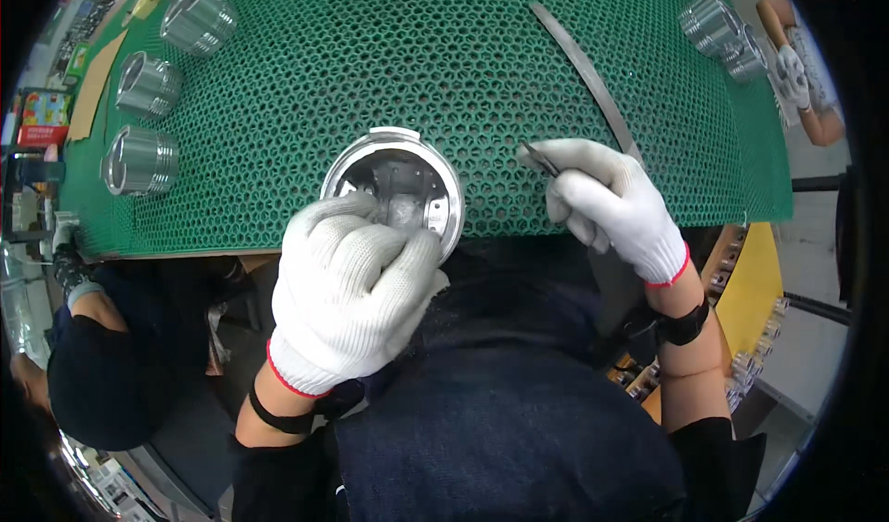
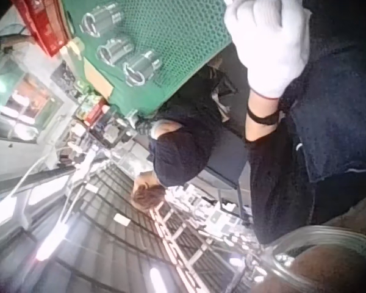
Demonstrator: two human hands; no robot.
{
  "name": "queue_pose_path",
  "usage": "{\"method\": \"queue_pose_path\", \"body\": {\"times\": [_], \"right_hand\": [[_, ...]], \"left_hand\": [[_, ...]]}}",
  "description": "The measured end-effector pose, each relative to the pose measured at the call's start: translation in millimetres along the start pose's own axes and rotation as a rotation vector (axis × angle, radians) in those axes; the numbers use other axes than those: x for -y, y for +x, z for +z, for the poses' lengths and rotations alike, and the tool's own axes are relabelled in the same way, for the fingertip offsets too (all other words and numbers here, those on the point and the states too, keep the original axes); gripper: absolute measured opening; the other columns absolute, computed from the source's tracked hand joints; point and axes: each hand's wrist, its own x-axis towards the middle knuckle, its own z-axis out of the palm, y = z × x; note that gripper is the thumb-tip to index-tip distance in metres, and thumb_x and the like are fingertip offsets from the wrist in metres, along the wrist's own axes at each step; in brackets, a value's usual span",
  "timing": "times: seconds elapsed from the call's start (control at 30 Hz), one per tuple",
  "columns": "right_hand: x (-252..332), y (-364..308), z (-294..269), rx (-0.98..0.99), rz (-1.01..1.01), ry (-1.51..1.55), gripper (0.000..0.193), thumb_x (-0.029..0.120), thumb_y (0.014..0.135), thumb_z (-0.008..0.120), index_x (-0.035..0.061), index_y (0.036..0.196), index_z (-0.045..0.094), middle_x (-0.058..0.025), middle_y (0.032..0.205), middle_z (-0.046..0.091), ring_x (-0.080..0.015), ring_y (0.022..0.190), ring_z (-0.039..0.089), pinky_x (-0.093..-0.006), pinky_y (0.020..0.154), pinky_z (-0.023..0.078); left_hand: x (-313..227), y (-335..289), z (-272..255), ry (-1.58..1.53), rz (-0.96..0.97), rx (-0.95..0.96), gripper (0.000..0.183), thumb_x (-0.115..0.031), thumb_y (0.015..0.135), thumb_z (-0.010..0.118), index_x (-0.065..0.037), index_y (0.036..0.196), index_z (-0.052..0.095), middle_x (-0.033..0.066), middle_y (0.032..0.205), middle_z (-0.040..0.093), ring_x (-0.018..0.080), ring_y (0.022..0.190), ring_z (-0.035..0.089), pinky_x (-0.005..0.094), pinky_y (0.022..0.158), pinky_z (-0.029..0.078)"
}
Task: The person is filing the edges of circular metal components to smooth them, then placing them in a rack.
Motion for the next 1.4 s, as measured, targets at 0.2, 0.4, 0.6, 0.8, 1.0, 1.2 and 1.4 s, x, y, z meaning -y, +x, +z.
{"method": "queue_pose_path", "body": {"times": [0.2,0.4,0.6,0.8,1.0,1.2,1.4], "right_hand": [[-3.8,-7.8,3.0,-0.001,-0.013,-0.007,0.039,0.016,0.094,0.053,0.0051,0.13,0.06,-0.0005,0.078,0.062,-0.0017,0.054,0.049,-0.0163,0.046,0.04],[-32.1,-9.3,-4.6,-0.046,-0.13,0.113,0.039,0.016,0.095,0.052,0.0016,0.131,0.057,-0.0021,0.079,0.064,-0.0022,0.053,0.05,-0.0155,0.046,0.041],[-20.9,-4.5,2.0,0.009,-0.148,0.078,0.039,0.018,0.097,0.051,0.0011,0.132,0.056,-0.0032,0.08,0.064,-0.0019,0.054,0.051,-0.0154,0.046,0.041],[-31.3,-8.1,-6.9,-0.05,-0.218,0.112,0.04,0.021,0.097,0.052,0.0011,0.132,0.056,-0.0038,0.081,0.064,-0.0025,0.054,0.051,-0.0153,0.046,0.04],[-33.0,-8.2,-0.7,-0.042,-0.233,0.144,0.041,0.022,0.097,0.052,0.0006,0.132,0.056,-0.0032,0.081,0.063,-0.0029,0.054,0.051,-0.0164,0.045,0.041],[-27.3,-12.6,1.9,-0.08,-0.219,0.107,0.04,0.021,0.097,0.052,0.0009,0.132,0.056,-0.0032,0.081,0.063,-0.0032,0.055,0.051,-0.0164,0.045,0.04],[-19.4,-32.5,0.5,-0.196,-0.503,0.223,0.051,0.031,0.095,0.061,-0.0039,0.132,0.052,-0.0063,0.079,0.062,-0.0031,0.047,0.045,-0.0179,0.039,0.035]], "left_hand": [[-6.2,23.6,20.3,0.036,-0.03,-0.152,0.042,-0.008,0.065,0.081,-0.008,0.105,0.066,0.0063,0.089,0.055,0.0281,0.085,0.058,0.0416,0.077,0.048],[-22.6,49.5,-38.5,-0.215,0.094,-0.12,0.015,-0.013,0.069,0.074,-0.012,0.084,0.07,0.0019,0.091,0.061,0.0198,0.082,0.059,0.0456,0.092,0.048],[-48.5,26.5,-104.1,-0.374,-0.416,0.099,0.032,-0.03,0.099,0.052,-0.007,0.078,0.06,0.0037,0.077,0.057,0.0103,0.05,0.045,0.0275,0.043,0.041],[-17.5,7.3,-124.1,-0.7,-0.119,0.288,0.027,-0.026,0.099,0.051,-0.005,0.085,0.061,0.0067,0.083,0.06,0.0155,0.061,0.051,0.0313,0.052,0.046],[17.1,5.3,-139.3,-1.231,0.161,0.716,0.024,-0.023,0.099,0.051,-0.003,0.093,0.063,0.0098,0.089,0.063,0.0206,0.073,0.058,0.0351,0.061,0.051],[18.2,4.1,-157.4,-1.433,0.259,0.918,0.023,-0.019,0.1,0.05,-0.001,0.1,0.064,0.0129,0.095,0.066,0.0258,0.084,0.064,0.0388,0.07,0.056],[14.1,-7.2,-164.4,-1.512,0.257,0.972,0.022,-0.013,0.099,0.049,0.001,0.104,0.065,0.0168,0.099,0.067,0.0296,0.089,0.068,0.0439,0.077,0.058]]}}
